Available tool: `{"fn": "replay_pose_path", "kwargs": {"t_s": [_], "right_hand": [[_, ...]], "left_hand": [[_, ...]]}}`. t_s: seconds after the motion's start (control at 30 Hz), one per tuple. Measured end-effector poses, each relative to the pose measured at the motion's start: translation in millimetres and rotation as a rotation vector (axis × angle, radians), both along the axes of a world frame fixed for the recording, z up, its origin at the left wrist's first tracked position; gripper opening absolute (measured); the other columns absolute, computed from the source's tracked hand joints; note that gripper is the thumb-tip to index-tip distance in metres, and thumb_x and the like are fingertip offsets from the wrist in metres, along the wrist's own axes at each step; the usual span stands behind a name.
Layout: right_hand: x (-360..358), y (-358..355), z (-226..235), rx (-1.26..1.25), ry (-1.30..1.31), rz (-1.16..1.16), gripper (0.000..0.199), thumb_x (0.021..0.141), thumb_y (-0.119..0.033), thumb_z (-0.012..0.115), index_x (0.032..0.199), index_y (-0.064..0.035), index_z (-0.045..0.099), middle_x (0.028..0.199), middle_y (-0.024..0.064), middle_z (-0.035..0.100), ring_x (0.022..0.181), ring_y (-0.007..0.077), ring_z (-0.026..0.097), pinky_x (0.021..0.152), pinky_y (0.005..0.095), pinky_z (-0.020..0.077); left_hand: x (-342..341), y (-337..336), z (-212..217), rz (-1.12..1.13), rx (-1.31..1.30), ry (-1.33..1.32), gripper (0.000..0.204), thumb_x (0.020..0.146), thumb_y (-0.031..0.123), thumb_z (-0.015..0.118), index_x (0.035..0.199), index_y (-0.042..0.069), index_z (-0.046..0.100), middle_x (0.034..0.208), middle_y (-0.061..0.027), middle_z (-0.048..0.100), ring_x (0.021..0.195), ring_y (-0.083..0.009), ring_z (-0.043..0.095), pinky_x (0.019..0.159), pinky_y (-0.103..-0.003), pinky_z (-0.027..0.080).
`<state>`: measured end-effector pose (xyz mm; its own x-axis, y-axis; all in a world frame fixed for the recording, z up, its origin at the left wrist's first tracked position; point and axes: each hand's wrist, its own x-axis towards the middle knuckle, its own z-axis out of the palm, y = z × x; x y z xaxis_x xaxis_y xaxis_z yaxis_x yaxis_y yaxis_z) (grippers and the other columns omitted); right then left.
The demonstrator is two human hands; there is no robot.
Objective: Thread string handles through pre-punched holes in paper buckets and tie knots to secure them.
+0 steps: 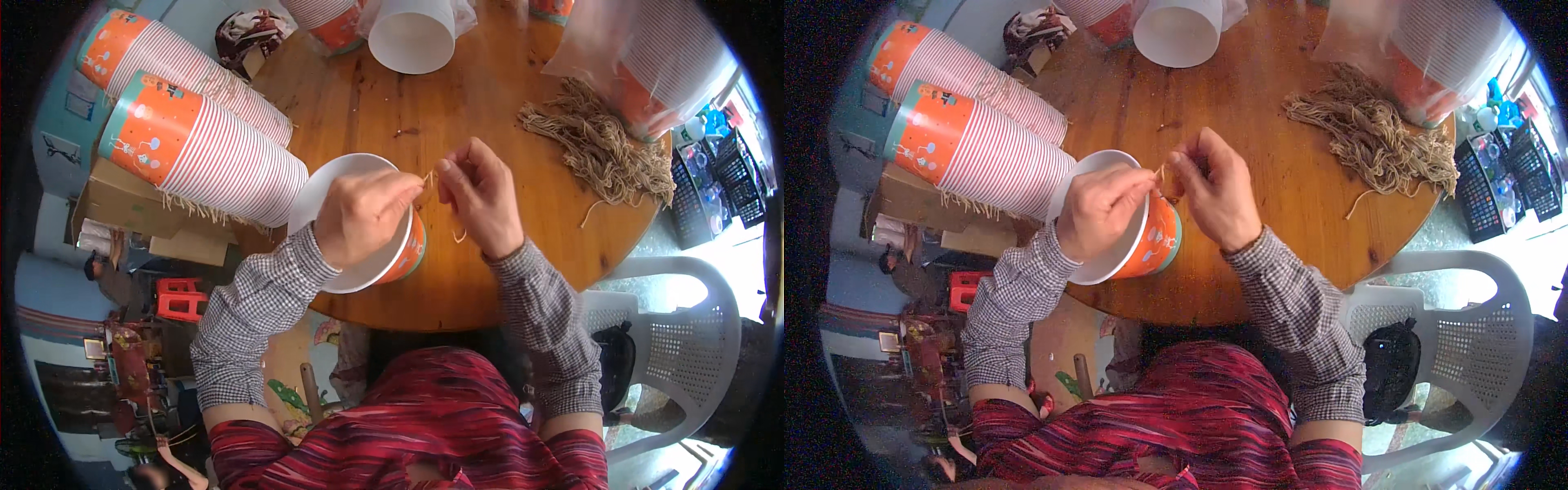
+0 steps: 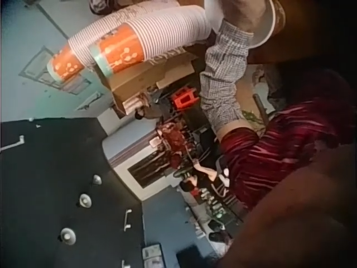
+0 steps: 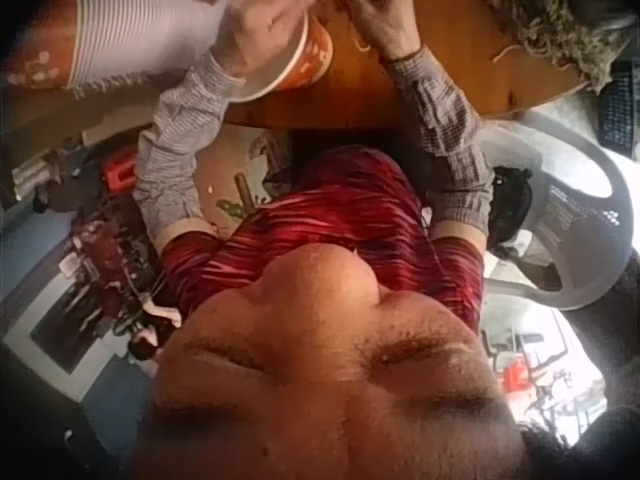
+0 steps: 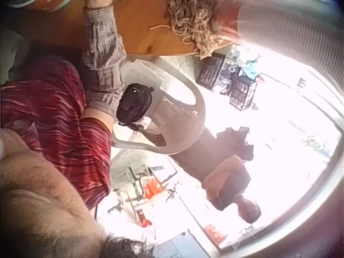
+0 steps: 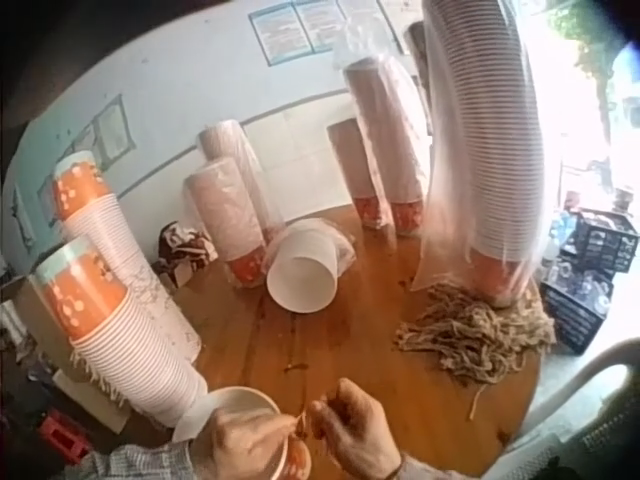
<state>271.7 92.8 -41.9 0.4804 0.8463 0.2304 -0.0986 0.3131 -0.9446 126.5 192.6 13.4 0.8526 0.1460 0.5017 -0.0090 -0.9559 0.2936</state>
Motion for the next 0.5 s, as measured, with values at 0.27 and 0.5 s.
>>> {"fn": "replay_pose_path", "kwargs": {"t_s": [0.27,0.5], "right_hand": [[16.0,-19.1,72.4,-0.133,-0.216,0.307,0.016,0.092,-0.015,0.058,0.091,0.0003,0.055,0.068,0.0026,0.058,0.047,0.0060,0.051,0.040,0.0214,0.0416],[8.7,-43.9,88.1,-0.170,-0.349,0.330,0.013,0.088,-0.005,0.057,0.099,-0.0007,0.052,0.066,0.0008,0.053,0.053,0.0040,0.050,0.046,0.0200,0.0389]], "left_hand": [[-0.7,-12.6,30.6,0.088,-1.087,0.163,0.027,0.091,0.014,0.061,0.110,-0.005,0.058,0.095,-0.0086,0.068,0.064,-0.0080,0.062,0.053,-0.018,0.047],[-12.6,-49.8,9.3,0.034,-0.813,-0.096,0.009,0.088,0.007,0.062,0.088,-0.001,0.058,0.081,-0.0088,0.066,0.064,-0.0136,0.065,0.057,-0.026,0.050]]}}
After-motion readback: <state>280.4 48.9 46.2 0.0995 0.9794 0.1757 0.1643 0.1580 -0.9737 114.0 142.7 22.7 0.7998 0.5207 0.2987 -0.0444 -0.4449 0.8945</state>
